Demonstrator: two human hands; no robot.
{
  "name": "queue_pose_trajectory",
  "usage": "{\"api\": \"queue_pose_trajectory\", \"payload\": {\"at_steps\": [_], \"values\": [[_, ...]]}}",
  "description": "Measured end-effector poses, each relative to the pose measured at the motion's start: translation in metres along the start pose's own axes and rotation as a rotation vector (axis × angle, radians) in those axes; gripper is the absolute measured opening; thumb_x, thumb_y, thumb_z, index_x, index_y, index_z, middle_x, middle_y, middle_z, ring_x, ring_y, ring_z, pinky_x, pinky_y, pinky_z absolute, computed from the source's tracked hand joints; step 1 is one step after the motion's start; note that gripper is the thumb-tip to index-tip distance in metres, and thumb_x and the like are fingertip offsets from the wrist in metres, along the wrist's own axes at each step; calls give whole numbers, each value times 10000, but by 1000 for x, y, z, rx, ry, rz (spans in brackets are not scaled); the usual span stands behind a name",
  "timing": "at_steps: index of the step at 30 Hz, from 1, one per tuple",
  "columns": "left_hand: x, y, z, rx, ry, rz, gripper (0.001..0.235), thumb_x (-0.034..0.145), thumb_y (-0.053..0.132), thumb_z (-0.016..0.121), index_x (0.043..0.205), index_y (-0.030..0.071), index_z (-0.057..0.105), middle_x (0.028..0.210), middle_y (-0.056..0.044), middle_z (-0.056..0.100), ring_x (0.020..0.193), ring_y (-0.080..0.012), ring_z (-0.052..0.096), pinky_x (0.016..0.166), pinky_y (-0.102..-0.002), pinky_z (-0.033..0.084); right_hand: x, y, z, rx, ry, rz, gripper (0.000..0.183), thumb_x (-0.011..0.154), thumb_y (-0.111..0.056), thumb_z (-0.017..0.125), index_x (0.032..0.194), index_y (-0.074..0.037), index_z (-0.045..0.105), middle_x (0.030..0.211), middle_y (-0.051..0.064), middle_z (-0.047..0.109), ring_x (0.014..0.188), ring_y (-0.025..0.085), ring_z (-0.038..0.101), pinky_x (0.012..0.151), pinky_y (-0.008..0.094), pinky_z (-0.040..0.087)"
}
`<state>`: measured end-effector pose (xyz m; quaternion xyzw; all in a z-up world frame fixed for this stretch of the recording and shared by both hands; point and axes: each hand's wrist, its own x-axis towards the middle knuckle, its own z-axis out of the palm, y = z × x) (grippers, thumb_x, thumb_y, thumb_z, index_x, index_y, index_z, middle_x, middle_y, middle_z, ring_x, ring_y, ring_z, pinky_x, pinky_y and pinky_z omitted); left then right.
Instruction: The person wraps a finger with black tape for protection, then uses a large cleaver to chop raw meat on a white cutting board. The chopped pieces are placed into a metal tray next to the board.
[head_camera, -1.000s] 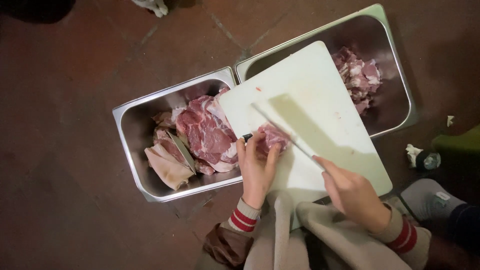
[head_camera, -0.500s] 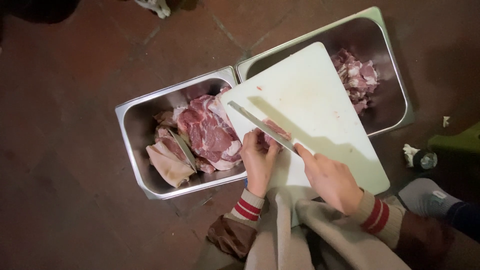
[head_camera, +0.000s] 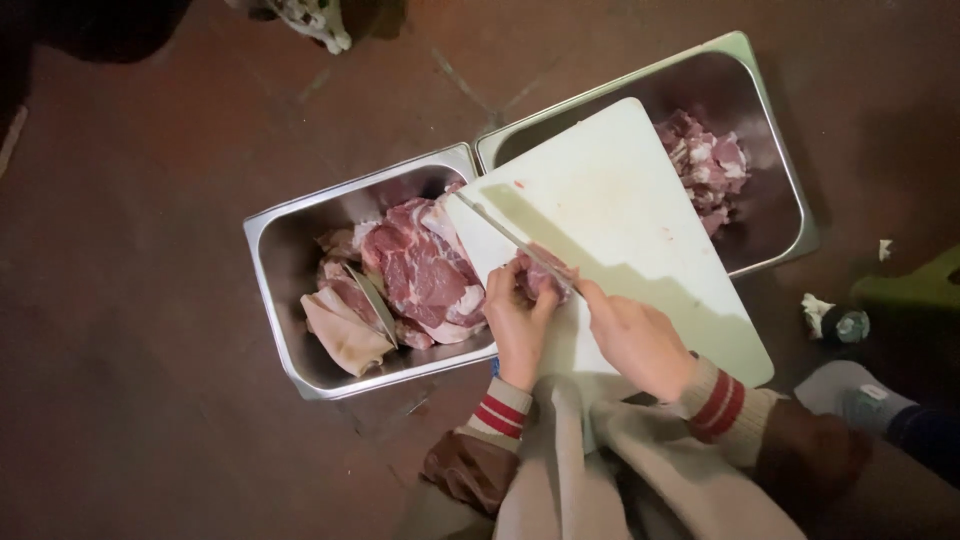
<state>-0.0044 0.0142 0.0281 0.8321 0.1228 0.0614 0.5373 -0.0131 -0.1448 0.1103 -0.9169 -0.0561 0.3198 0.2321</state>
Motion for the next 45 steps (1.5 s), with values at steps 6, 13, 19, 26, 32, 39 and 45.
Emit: {"api": "queue_pose_trajectory", "payload": {"at_steps": [6, 13, 19, 26, 32, 39, 45], "values": [[-3, -6, 3, -14, 37, -32, 358, 780, 103, 791, 1112, 37, 676, 960, -168, 632, 891, -390, 698, 736, -419, 593, -56, 52, 21, 61, -188, 183, 507, 1022, -159, 395, 1517, -249, 334, 1136, 130, 728, 1130, 315, 721, 994, 463, 557], [0, -14, 1, 1, 9, 2, 350, 784, 139, 785, 1112, 67, 687, 937, -144, 636, 852, -349, 695, 704, -410, 585, -1, -7, -7, 63, -118, 88, 475, 1002, -101, 339, 1468, -186, 375, 1065, 190, 718, 1038, 398, 725, 911, 559, 564], [3, -18, 4, -13, 11, -19, 354, 799, 140, 767, 1132, 55, 683, 953, -164, 633, 832, -351, 691, 690, -397, 585, -5, 28, 14, -186, -16, 13, 473, 1030, -92, 364, 1487, -213, 377, 999, 156, 698, 963, 353, 752, 869, 510, 601], [-2, 12, -20, 19, -27, -92, 236, 925, 219, 679, 1144, 137, 706, 1017, -71, 605, 890, -187, 614, 769, -309, 526, -67, 111, 47, -342, 72, 108, 458, 966, -203, 466, 1416, -292, 474, 783, 7, 703, 672, 276, 722, 563, 454, 586], [-10, 9, -23, 35, -31, -95, 279, 922, 204, 703, 1183, 108, 678, 1030, -72, 549, 827, -175, 612, 771, -299, 550, -47, 104, 38, -43, 363, -132, 384, 985, -102, 496, 1363, -57, 551, 566, 88, 452, 445, 272, 450, 467, 451, 382], [-10, 8, -21, -15, 2, -61, 225, 915, 128, 687, 1119, 49, 635, 956, -82, 555, 772, -186, 587, 695, -317, 530, -53, 96, 72, -341, 402, -244, 512, 916, -140, 583, 1420, -229, 585, 627, -49, 484, 424, 186, 456, 360, 393, 451], [-8, -6, -19, 66, -29, -54, 341, 904, 212, 710, 1174, 6, 675, 980, -122, 585, 901, -258, 623, 811, -389, 532, -25, 13, 11, -327, -314, 164, 695, 962, -110, 394, 1583, -287, 136, 1038, 135, 586, 830, 450, 686, 802, 544, 570]]}}
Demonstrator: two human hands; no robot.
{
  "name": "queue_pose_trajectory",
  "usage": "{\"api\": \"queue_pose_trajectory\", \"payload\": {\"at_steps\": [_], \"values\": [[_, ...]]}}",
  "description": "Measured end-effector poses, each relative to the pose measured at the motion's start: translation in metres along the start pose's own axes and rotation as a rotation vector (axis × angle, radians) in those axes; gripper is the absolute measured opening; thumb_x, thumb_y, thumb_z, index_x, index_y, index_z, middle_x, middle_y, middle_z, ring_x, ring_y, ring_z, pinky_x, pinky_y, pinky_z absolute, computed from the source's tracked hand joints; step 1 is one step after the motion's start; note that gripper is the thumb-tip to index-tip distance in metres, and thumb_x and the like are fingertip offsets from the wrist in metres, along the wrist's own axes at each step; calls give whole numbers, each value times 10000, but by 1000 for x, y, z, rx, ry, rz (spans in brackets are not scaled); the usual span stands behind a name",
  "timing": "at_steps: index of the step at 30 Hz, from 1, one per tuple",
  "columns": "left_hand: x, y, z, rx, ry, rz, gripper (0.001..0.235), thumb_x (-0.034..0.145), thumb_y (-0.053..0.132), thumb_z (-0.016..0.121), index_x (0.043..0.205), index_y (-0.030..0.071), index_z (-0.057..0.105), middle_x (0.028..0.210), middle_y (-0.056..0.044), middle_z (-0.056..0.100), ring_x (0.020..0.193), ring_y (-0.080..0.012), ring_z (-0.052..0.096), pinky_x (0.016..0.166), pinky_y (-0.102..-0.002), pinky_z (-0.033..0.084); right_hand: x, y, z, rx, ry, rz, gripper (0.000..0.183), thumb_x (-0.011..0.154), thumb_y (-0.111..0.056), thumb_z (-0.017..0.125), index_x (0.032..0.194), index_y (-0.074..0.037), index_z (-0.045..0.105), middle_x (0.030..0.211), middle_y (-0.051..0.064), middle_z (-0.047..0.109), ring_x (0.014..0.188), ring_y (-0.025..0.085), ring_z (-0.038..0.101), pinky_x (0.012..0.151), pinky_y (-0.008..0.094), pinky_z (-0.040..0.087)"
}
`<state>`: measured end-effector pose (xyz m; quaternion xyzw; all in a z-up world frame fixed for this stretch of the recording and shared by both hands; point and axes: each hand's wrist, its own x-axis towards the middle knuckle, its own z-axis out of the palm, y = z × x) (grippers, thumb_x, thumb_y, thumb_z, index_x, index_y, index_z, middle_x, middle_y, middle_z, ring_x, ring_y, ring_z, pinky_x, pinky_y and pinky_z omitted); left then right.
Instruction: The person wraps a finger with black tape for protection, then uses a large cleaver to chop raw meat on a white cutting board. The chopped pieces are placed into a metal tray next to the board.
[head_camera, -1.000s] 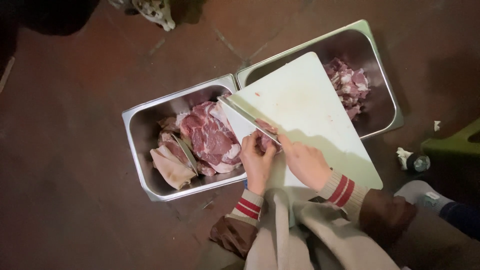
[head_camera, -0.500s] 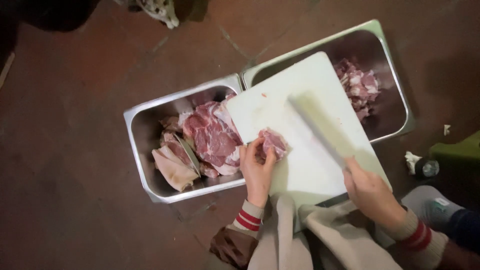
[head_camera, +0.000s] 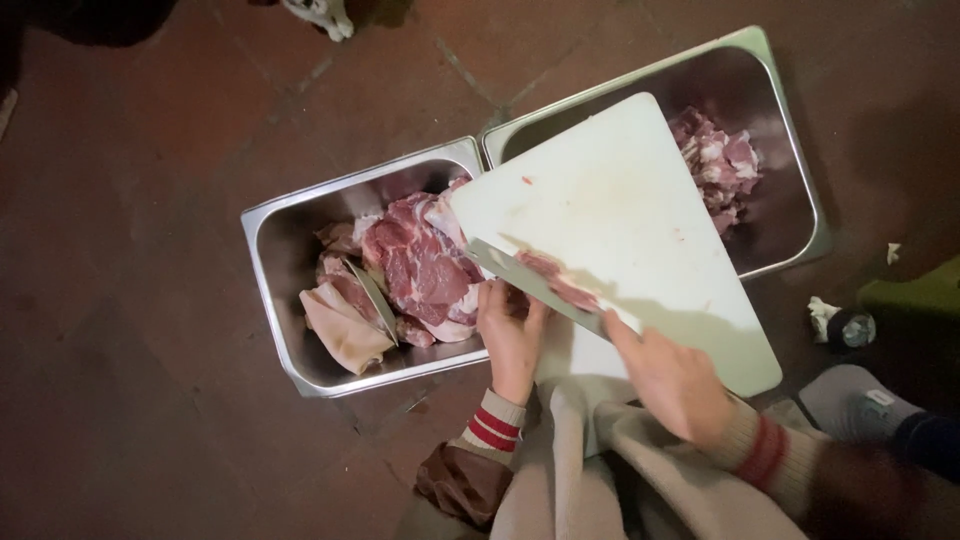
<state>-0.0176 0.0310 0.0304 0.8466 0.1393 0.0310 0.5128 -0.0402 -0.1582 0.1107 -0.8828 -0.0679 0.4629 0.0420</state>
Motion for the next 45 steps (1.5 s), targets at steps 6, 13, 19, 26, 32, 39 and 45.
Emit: {"api": "queue_pose_trajectory", "payload": {"at_steps": [6, 13, 19, 26, 32, 39, 45], "values": [[1, -6, 4, -18, 82, -43, 220, 859, 220, 777, 1012, 77, 711, 884, -105, 598, 828, -336, 696, 720, -421, 591, 9, 6, 14, -14, 237, -82, 609, 1003, -76, 393, 1565, -274, 269, 904, 107, 629, 789, 337, 735, 758, 462, 604], [5, 1, 1, -22, 65, -61, 159, 843, 176, 773, 972, 87, 745, 830, -102, 581, 758, -295, 667, 683, -375, 550, -13, 31, 30, -74, 358, -107, 566, 997, -134, 422, 1556, -184, 351, 844, 83, 668, 753, 291, 774, 685, 432, 642], [7, -7, 3, -30, 44, -10, 272, 853, 209, 738, 1103, 105, 758, 872, -134, 582, 849, -362, 688, 785, -397, 575, 10, -34, -46, -26, 327, -180, 542, 1022, -53, 373, 1547, -184, 343, 883, 126, 650, 827, 358, 759, 757, 517, 621], [3, -14, 9, -11, 53, 2, 253, 851, 208, 740, 1086, 114, 738, 927, -117, 590, 826, -327, 701, 714, -368, 593, 1, 48, 47, 65, 152, 15, 643, 1005, -115, 347, 1594, -355, 254, 1008, 80, 637, 894, 298, 724, 831, 446, 595], [1, -13, 15, 4, 43, 115, 347, 823, 133, 750, 1153, 27, 727, 957, -205, 566, 770, -407, 689, 595, -378, 617, 8, -7, -20, 139, 145, -56, 609, 993, -66, 366, 1578, -184, 250, 1179, 158, 661, 1079, 363, 709, 933, 535, 582], [6, -6, 10, -58, 39, 39, 354, 842, 135, 733, 1180, 30, 726, 942, -154, 551, 750, -328, 691, 548, -328, 628, 38, 12, -14, 153, 404, -160, 410, 1014, -135, 428, 1417, -159, 502, 822, 180, 737, 852, 403, 771, 722, 533, 618], [1, 18, -5, -52, -91, -31, 440, 946, 141, 598, 1372, 32, 602, 1109, -122, 511, 969, -247, 633, 913, -363, 533, -2, 110, 3, 737, 464, 52, 180, 1022, -194, 443, 959, -60, 545, 612, 73, 488, 507, 205, 421, 539, 402, 341]]}}
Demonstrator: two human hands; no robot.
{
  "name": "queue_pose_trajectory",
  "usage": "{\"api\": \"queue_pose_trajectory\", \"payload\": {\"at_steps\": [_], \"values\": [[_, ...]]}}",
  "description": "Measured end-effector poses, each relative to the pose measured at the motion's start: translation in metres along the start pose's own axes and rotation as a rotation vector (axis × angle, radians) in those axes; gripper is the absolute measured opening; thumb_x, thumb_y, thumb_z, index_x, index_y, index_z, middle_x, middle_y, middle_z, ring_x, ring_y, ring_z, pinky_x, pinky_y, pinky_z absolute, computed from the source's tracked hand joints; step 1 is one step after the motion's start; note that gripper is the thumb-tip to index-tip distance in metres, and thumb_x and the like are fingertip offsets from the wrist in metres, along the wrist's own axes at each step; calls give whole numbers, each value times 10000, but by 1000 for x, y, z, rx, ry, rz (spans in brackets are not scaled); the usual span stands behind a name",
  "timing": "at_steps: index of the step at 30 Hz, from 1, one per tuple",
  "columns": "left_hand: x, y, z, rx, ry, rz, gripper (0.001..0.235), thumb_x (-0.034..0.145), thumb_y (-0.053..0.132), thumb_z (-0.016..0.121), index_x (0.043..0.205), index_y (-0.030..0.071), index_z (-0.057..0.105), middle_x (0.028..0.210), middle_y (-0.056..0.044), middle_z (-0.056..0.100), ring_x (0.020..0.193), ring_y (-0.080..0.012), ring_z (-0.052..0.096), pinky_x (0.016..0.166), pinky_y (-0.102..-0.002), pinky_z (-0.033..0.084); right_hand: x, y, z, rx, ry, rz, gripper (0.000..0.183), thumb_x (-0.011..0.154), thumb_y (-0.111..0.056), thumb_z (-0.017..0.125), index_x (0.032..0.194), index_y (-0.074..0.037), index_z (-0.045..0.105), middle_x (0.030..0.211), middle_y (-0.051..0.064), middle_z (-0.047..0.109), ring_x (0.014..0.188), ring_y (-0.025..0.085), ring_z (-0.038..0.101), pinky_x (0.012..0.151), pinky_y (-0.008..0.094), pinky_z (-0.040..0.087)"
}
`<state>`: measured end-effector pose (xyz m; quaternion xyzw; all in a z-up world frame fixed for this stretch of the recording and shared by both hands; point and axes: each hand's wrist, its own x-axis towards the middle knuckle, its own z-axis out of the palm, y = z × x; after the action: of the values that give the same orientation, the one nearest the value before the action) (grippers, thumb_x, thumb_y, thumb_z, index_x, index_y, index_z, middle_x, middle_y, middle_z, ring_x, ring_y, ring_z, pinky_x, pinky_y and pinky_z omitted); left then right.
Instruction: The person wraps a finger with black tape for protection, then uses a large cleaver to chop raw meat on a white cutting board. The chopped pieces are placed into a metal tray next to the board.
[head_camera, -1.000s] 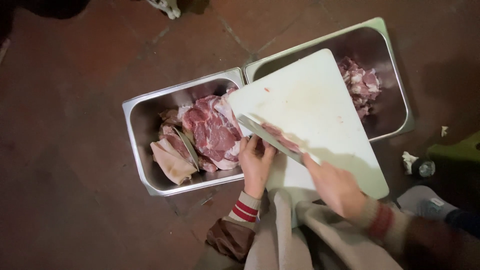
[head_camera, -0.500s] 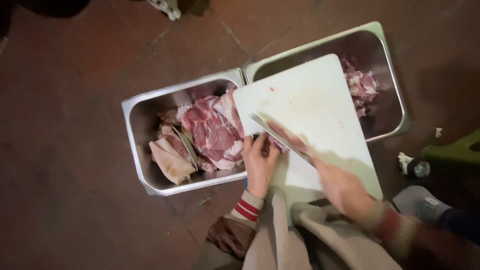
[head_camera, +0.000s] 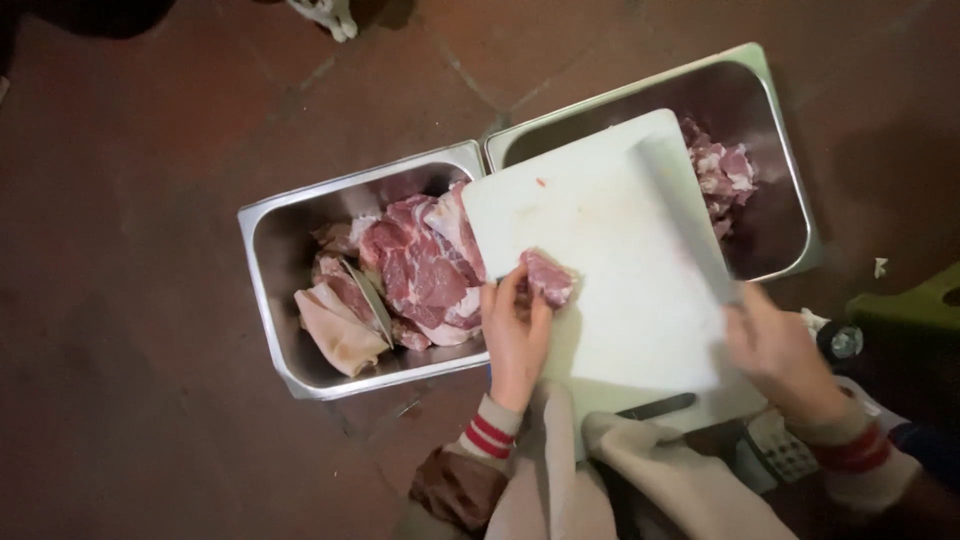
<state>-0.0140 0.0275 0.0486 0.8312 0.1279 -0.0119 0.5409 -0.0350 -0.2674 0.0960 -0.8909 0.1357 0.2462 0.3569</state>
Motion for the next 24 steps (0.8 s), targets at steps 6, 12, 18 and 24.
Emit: {"api": "queue_pose_trajectory", "payload": {"at_steps": [6, 12, 18, 24], "values": [[-3, 20, 3, 324, -74, 273, 736, 874, 486, 786, 1384, 64, 466, 1163, -180, 410, 1039, -322, 448, 953, -424, 469, 10, -14, -31, 32, 265, 22, 272, 1068, -96, 410, 812, -55, 327, 554, 71, 378, 462, 216, 350, 480, 423, 310], [27, 7, -5, 160, -117, 189, 521, 859, 21, 734, 1341, 48, 540, 1192, -135, 601, 1135, -305, 590, 995, -417, 491, 4, 8, -24, 6, 265, 53, 224, 1101, -160, 492, 906, -50, 504, 621, 73, 499, 492, 232, 476, 509, 409, 386], [25, 56, -16, -166, -661, -148, 414, 950, 322, 592, 1319, 153, 516, 1157, -42, 639, 854, -134, 587, 773, -307, 495, -3, 40, -11, -111, 231, -162, 123, 1039, -95, 471, 946, -27, 513, 576, 119, 495, 447, 260, 460, 497, 424, 370], [29, 41, -9, 66, -441, 23, 419, 997, 408, 501, 1378, 243, 556, 1310, -126, 632, 1356, -405, 335, 989, -700, 421, 2, 74, -17, -170, 135, -79, 173, 1055, -127, 501, 1123, -20, 619, 580, 71, 561, 369, 178, 463, 344, 312, 390]]}}
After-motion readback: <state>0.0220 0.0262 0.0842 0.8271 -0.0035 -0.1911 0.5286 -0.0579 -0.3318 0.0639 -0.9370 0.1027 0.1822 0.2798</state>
